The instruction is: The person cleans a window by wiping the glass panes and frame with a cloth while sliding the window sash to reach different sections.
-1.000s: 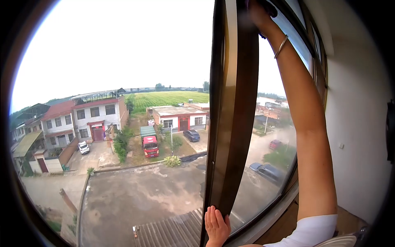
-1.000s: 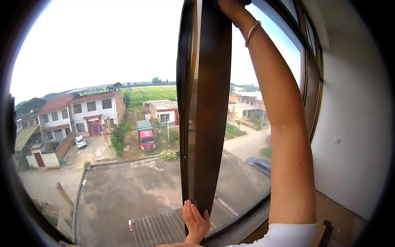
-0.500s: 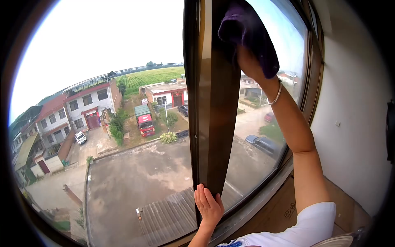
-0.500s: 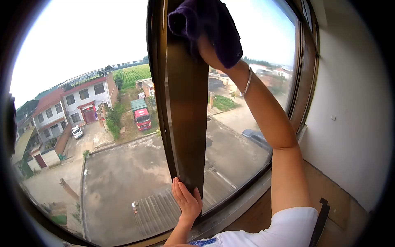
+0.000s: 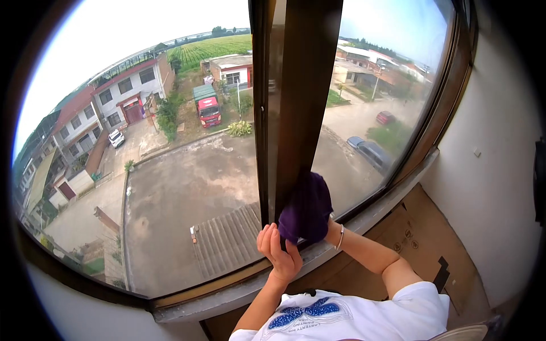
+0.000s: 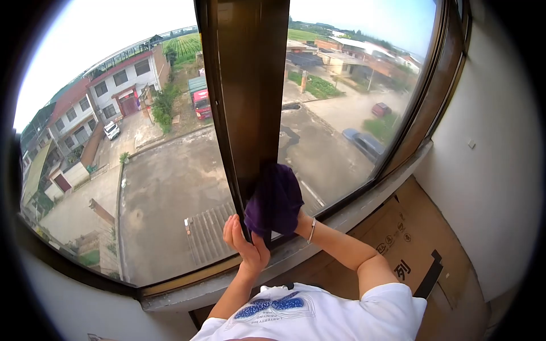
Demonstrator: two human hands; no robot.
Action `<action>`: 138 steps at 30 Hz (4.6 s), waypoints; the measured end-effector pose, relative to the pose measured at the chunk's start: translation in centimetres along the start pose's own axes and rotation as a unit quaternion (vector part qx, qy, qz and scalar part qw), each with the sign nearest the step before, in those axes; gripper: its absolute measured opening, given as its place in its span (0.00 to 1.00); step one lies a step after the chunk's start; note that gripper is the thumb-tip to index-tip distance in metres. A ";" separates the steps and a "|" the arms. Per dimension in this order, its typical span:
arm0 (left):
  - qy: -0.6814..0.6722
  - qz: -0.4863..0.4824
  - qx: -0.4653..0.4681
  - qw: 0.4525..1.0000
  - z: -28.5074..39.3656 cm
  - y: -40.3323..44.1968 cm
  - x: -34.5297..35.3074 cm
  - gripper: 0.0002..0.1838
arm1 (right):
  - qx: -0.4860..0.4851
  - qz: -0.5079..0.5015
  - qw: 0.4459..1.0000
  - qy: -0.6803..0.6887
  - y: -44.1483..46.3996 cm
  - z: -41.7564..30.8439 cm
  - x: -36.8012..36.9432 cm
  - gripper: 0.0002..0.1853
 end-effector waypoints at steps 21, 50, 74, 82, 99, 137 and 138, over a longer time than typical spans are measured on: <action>0.024 -0.075 -0.086 0.993 1.0 -2.6 -1.5 0.25 | -0.001 0.190 0.977 -0.099 10.9 -0.4 -2.7 0.30; -0.052 -0.105 -0.549 0.828 -5.3 -18.6 -6.0 0.25 | 0.406 -0.163 0.709 0.553 -2.0 4.0 -8.8 0.11; 0.157 0.026 -0.864 0.477 22.0 -58.4 -1.9 0.21 | 0.098 -0.812 0.542 0.193 -60.9 3.2 29.3 0.17; 0.131 0.041 -0.885 0.445 22.3 -68.0 -1.3 0.19 | 0.117 -0.800 0.557 0.189 -79.8 0.6 45.9 0.21; 0.134 0.166 -0.859 0.465 19.9 -63.6 -5.0 0.25 | 0.463 -0.751 0.204 0.424 -57.1 -1.8 25.2 0.24; -0.094 -0.060 -0.723 0.682 5.7 -21.5 -11.3 0.14 | -0.407 0.189 0.874 -0.186 12.8 1.4 -8.4 0.15; -0.096 -0.048 -0.730 0.675 5.3 -22.2 -11.2 0.14 | -0.412 0.173 0.870 -0.207 11.6 1.4 -6.9 0.14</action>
Point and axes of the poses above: each hand's wrist, its own y-axis towards the middle knuckle, its own x-axis out of the palm, z = x × y, the point moved 1 cm from there along y, towards the middle knuckle, and after that the axes turned 3 degrees about y, right-handed, at the moved point
